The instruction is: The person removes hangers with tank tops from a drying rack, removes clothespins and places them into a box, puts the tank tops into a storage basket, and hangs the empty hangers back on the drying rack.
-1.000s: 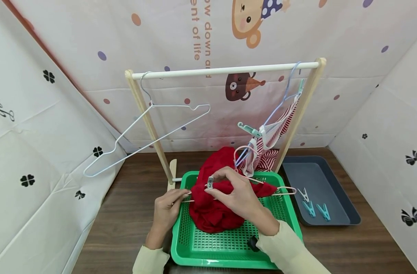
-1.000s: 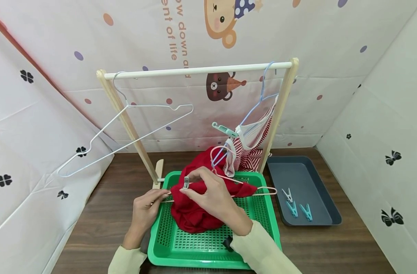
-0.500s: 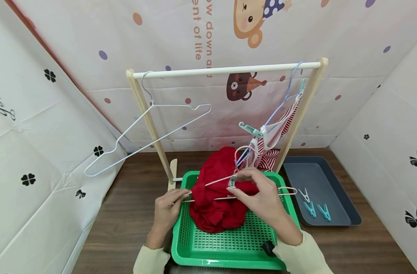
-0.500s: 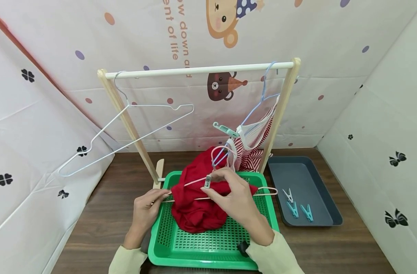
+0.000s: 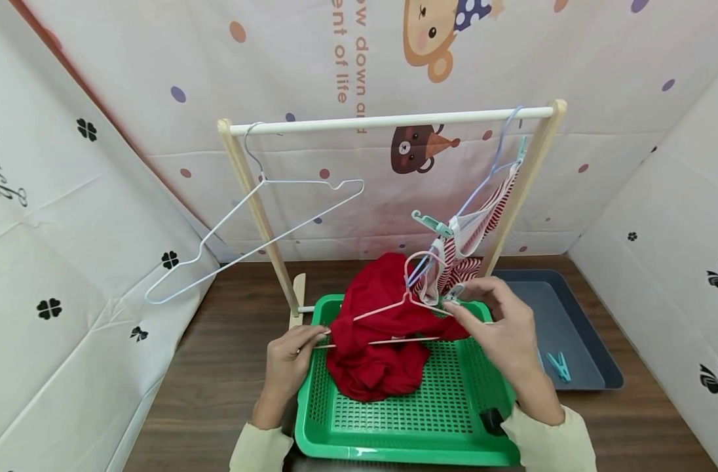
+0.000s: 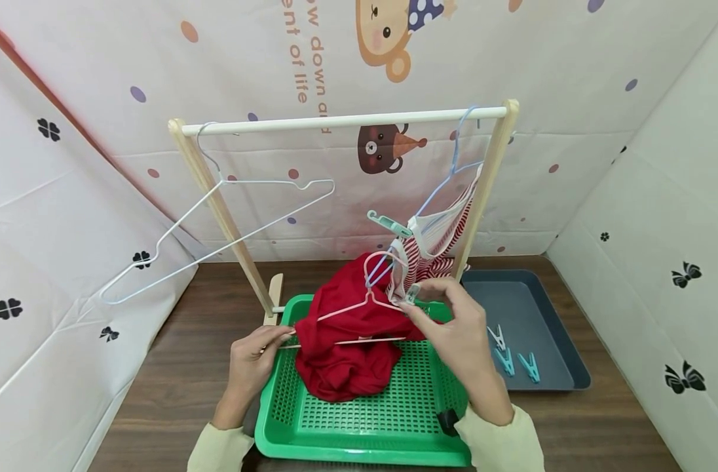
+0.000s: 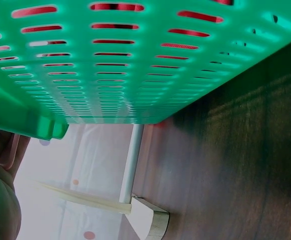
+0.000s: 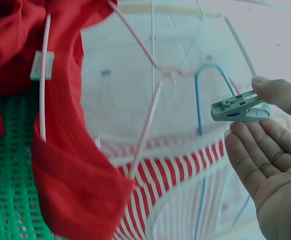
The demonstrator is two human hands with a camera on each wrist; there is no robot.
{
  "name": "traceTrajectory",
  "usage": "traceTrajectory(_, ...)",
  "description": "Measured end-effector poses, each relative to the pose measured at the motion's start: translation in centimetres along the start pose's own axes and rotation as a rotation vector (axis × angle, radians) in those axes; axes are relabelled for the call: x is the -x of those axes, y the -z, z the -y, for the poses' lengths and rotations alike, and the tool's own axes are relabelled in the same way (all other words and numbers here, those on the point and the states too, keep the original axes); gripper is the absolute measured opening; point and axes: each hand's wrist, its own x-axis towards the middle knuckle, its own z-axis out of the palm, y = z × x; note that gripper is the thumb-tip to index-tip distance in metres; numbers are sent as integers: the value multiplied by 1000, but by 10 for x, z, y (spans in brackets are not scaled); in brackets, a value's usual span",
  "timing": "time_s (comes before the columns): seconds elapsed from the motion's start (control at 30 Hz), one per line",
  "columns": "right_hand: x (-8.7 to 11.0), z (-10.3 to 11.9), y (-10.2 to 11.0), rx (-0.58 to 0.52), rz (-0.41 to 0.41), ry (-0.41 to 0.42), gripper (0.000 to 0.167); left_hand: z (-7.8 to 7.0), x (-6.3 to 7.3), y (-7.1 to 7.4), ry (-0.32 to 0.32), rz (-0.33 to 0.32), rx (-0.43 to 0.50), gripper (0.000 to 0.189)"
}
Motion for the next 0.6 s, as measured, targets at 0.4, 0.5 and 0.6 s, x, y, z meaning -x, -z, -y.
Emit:
traceTrajectory(0.4,-3,-22,39,190,-118,-211,44,1,0,-1,15,12,-31,34)
traceTrajectory(0.5,-1,-30,48,249,-130,-276,43,1,1,-1,12,11,-36,34)
traceTrajectory(0.6,1,-40,56,292,-138,-319,43,1,1,-1,11,6,-39,34)
